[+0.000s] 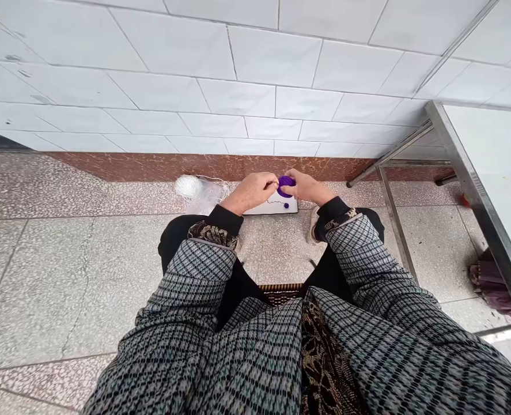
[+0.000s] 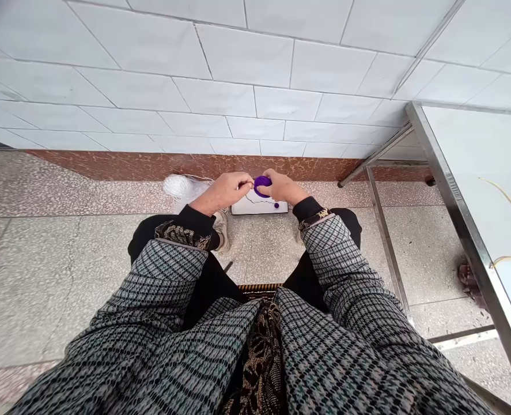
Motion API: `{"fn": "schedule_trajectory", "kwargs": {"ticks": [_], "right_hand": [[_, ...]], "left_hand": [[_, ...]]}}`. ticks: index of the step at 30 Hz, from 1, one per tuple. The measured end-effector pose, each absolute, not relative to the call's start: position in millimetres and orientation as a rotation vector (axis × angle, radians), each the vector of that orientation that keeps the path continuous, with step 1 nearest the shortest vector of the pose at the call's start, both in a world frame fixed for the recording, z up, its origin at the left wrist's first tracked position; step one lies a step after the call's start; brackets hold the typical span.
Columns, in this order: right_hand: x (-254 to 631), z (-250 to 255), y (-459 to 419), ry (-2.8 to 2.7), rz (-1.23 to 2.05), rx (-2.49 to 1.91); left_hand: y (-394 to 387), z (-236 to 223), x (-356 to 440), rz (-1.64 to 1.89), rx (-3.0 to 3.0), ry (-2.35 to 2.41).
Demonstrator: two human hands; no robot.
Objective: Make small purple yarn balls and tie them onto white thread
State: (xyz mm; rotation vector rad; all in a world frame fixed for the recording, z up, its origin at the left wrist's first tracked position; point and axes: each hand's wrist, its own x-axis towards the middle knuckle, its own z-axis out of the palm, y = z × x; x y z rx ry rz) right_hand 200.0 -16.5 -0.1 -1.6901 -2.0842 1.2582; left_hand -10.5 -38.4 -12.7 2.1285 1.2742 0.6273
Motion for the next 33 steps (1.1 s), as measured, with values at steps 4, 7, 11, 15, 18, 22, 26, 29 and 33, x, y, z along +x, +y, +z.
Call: {"fn": "schedule_trajectory", "kwargs": {"ticks": [4,7,11,15,18,22,26,29,33], "right_hand": [[199.0,10.8,-20.4,-2.07,1.493,-1.574],[202.1,17.1,-21.7,-2.043,1.662,-1.449],[207.8,16.8,-21.7,-1.839,1.925,-1.213],[210.0,7.8,-17.8,-1.455,1.97,-0.997],[208.4,-1.3,-11.7,-1.274,1.835,-0.965],[205.8,-13.6,-3.4,-1.251,1.557,-1.164],[207.0,-17.0,-3.9,-1.589,1.45,-1.495],[211.8,-9.4,-9.5,-1.885,1.745,-1.435],[220.4,5.9,-14.2,-1.726,2.06,-0.892]], "left_hand": [[-35.5,-12.8,-15.1,0.695,2.137,1.32],[-33.0,-13.9,-17.6,0.729,2.137,1.344],[-29.3,-15.7,-19.1,0.719,2.109,1.394],[-29.1,-18.9,-15.7,0.631,2.007,1.444],[-34.0,-19.4,-8.6,0.586,1.998,1.271],[-42.4,-13.8,-0.5,0.468,2.025,1.041],[-43.4,-5.9,-4.3,0.569,2.003,1.121],[-38.6,-4.4,-12.1,0.666,1.989,1.209],[-32.1,-7.3,-19.0,0.71,1.947,1.329]]}}
